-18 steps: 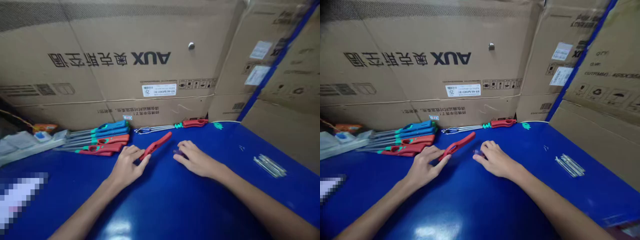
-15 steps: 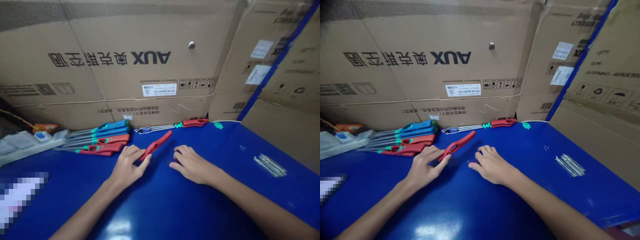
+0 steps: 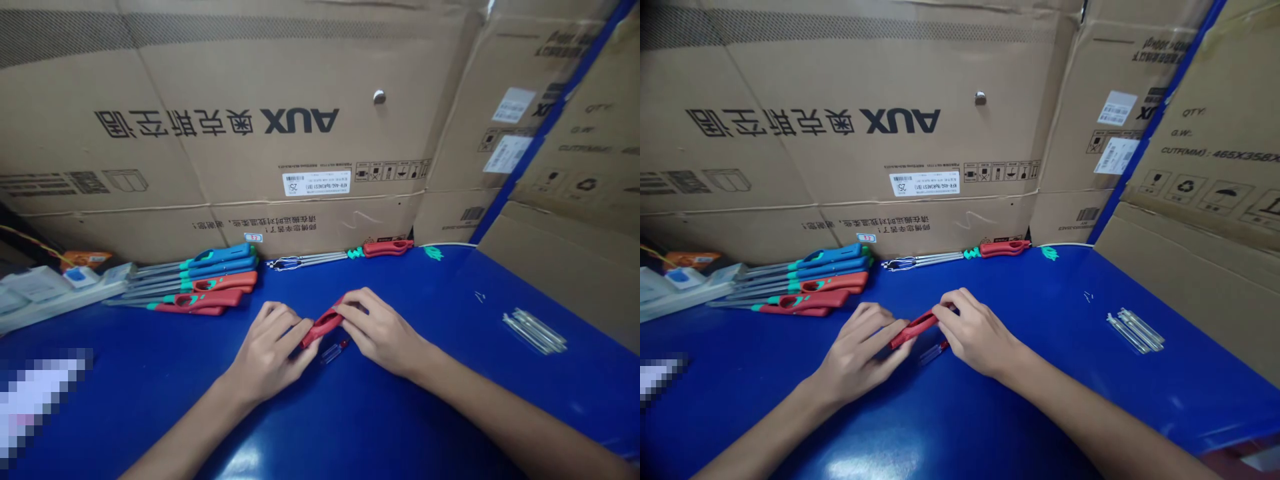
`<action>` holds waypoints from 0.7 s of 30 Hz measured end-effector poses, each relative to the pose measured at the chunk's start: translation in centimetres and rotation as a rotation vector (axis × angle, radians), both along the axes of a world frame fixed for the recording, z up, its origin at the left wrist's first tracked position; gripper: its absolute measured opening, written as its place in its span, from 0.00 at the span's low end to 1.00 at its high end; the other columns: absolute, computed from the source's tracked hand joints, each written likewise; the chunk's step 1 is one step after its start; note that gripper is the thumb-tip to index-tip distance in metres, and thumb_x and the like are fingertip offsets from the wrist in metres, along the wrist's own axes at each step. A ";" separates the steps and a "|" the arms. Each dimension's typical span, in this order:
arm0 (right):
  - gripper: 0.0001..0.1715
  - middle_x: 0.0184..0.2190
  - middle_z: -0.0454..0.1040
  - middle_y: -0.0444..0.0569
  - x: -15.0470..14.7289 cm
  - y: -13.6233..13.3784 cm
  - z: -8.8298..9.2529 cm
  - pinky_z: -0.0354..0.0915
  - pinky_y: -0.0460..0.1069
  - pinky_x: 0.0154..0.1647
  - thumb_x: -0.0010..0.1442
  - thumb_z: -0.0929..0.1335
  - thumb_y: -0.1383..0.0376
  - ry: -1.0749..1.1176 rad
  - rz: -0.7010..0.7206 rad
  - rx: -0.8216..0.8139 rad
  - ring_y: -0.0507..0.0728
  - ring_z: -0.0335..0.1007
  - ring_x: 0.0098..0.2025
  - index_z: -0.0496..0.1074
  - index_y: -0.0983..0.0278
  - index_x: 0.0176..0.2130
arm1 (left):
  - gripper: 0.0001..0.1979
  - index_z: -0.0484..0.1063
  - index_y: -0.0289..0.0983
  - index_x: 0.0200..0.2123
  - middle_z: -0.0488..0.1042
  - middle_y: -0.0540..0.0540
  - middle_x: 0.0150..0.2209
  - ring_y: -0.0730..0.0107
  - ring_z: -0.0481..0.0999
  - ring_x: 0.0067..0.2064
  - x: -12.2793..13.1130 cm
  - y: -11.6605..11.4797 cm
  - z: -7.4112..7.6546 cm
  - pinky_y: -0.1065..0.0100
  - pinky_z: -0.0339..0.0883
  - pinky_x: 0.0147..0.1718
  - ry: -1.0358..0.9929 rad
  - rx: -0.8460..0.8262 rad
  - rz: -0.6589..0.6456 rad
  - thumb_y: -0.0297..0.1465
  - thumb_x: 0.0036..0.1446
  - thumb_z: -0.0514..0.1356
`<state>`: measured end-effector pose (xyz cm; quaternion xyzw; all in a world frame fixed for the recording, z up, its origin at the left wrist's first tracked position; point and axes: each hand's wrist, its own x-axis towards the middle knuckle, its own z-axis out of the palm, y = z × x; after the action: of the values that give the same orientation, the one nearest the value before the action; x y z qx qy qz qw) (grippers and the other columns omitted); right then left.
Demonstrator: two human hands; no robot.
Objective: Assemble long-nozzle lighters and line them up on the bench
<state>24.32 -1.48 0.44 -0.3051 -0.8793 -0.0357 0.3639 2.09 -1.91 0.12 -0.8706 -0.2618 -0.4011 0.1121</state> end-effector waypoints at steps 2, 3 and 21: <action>0.12 0.40 0.75 0.58 0.1 0.1 0.1 0.72 0.54 0.42 0.64 0.62 0.74 0.008 0.039 0.013 0.59 0.69 0.42 0.73 0.69 0.44 | 0.10 0.71 0.33 0.43 0.75 0.44 0.31 0.66 0.71 0.33 0.0 0.0 -0.1 0.61 0.65 0.36 -0.031 -0.014 -0.003 0.24 0.57 0.63; 0.11 0.39 0.76 0.58 0.3 0.2 0.2 0.72 0.55 0.41 0.64 0.63 0.74 0.021 0.061 0.017 0.60 0.69 0.42 0.74 0.69 0.43 | 0.13 0.70 0.33 0.47 0.75 0.44 0.33 0.65 0.72 0.34 -0.1 0.1 -0.2 0.61 0.65 0.37 -0.047 -0.029 0.007 0.25 0.58 0.63; 0.18 0.48 0.71 0.52 7.5 13.3 0.3 0.72 0.55 0.41 0.65 0.67 0.61 1.763 -0.506 -0.890 0.57 0.72 0.44 0.68 0.66 0.52 | 0.09 0.72 0.36 0.44 0.76 0.43 0.40 0.61 0.73 0.41 -0.6 0.4 -1.2 0.58 0.66 0.41 0.060 -0.265 0.131 0.30 0.63 0.55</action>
<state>31.81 11.78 0.74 -0.5074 -0.1413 0.4561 0.7173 1.51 -1.53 -1.05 -0.8704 -0.3653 -0.3287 0.0298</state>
